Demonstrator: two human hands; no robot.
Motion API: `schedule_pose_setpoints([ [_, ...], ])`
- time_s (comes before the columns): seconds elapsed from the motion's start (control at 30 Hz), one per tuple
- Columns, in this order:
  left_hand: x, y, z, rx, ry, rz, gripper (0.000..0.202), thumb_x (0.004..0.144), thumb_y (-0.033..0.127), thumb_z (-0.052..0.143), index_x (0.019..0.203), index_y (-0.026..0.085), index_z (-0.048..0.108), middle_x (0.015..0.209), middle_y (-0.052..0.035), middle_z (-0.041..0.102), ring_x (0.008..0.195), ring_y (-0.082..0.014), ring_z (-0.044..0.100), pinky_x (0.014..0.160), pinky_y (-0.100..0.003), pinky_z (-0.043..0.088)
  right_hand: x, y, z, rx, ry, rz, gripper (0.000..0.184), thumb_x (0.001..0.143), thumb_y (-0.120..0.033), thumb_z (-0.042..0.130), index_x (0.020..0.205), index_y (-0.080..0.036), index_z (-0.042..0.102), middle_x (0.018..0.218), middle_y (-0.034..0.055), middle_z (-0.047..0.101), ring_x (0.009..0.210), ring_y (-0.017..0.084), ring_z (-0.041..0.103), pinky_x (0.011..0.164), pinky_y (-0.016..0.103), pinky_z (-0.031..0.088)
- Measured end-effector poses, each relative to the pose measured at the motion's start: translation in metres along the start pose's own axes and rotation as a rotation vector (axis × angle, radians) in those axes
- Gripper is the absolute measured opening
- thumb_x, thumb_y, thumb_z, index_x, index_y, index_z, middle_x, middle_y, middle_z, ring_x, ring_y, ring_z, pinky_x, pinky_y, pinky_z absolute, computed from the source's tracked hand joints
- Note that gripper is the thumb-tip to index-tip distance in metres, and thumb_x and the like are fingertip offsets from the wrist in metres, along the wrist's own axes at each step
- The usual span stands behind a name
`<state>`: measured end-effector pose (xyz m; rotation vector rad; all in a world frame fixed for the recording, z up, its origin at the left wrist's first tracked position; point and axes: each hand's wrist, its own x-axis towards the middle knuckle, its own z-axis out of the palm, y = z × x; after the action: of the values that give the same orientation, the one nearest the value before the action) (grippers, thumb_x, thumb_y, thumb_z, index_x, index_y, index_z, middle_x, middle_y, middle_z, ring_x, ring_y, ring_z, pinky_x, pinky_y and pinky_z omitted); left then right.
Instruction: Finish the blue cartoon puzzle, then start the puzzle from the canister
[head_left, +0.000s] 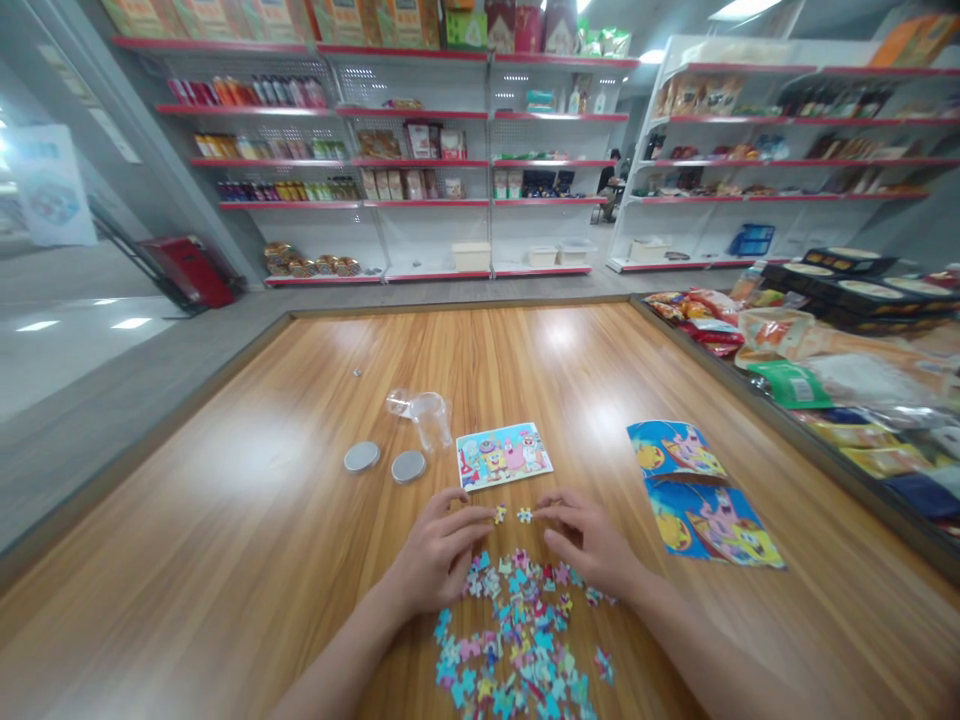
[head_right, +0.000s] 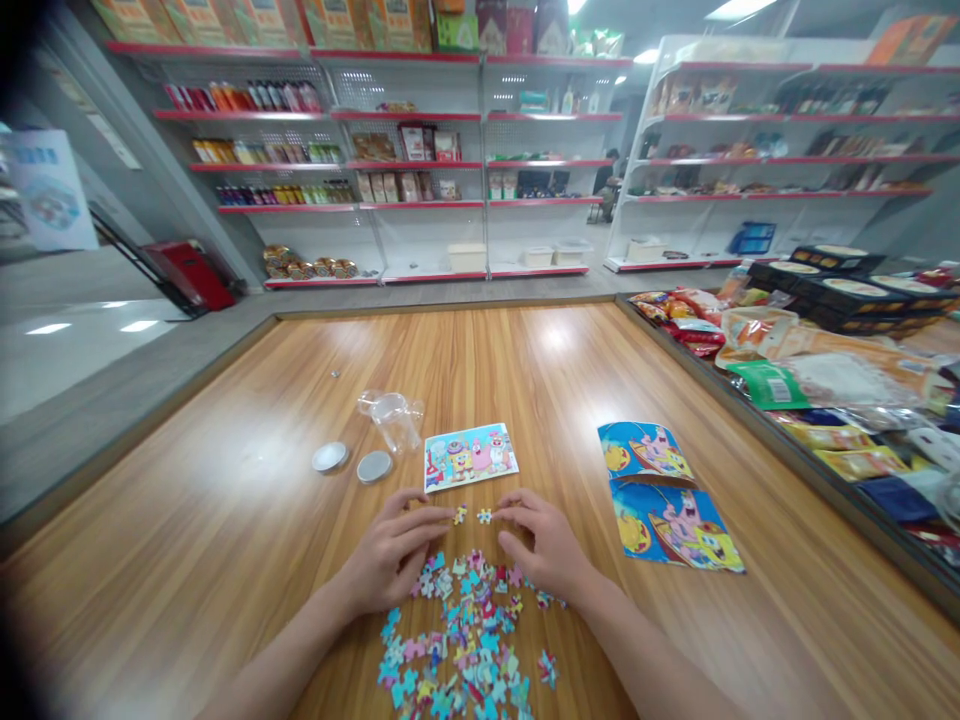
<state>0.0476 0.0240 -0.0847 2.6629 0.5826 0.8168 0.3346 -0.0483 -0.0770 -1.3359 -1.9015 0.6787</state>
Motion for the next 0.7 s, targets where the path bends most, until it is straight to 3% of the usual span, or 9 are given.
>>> schedule_pose_setpoints([
  [0.1,-0.008,0.006,-0.008,0.031,-0.068,-0.034,0.051,0.092,0.010,0.049,0.141,0.022,0.055,0.144,-0.0081,0.058,0.134,-0.0316,0.043,0.111,-0.059,0.041,-0.006,-0.005,0.001,-0.084,-0.045,-0.018,0.032,0.095,-0.032,0.060,0.123,-0.022,0.072,0.134,0.0137,0.062,0.125,0.030,0.058,0.107,0.048,0.046],
  [0.3,0.000,0.010,-0.013,0.057,-0.214,-0.039,0.045,0.099,0.023,0.049,0.143,0.022,0.054,0.148,-0.0067,0.054,0.136,-0.0312,0.041,0.113,-0.056,0.042,-0.003,-0.002,0.007,-0.194,-0.089,-0.101,0.038,0.097,-0.030,0.056,0.132,-0.024,0.067,0.136,0.0115,0.062,0.122,0.028,0.059,0.106,0.049,0.047],
  [0.7,0.007,0.012,-0.013,0.057,-0.248,-0.045,0.048,0.099,0.034,0.054,0.147,0.028,0.051,0.144,-0.0071,0.057,0.121,-0.0293,0.047,0.106,-0.052,0.046,-0.002,-0.001,0.009,-0.280,-0.123,-0.141,0.042,0.096,-0.033,0.058,0.138,-0.024,0.062,0.139,0.0102,0.063,0.123,0.029,0.059,0.107,0.050,0.045],
])
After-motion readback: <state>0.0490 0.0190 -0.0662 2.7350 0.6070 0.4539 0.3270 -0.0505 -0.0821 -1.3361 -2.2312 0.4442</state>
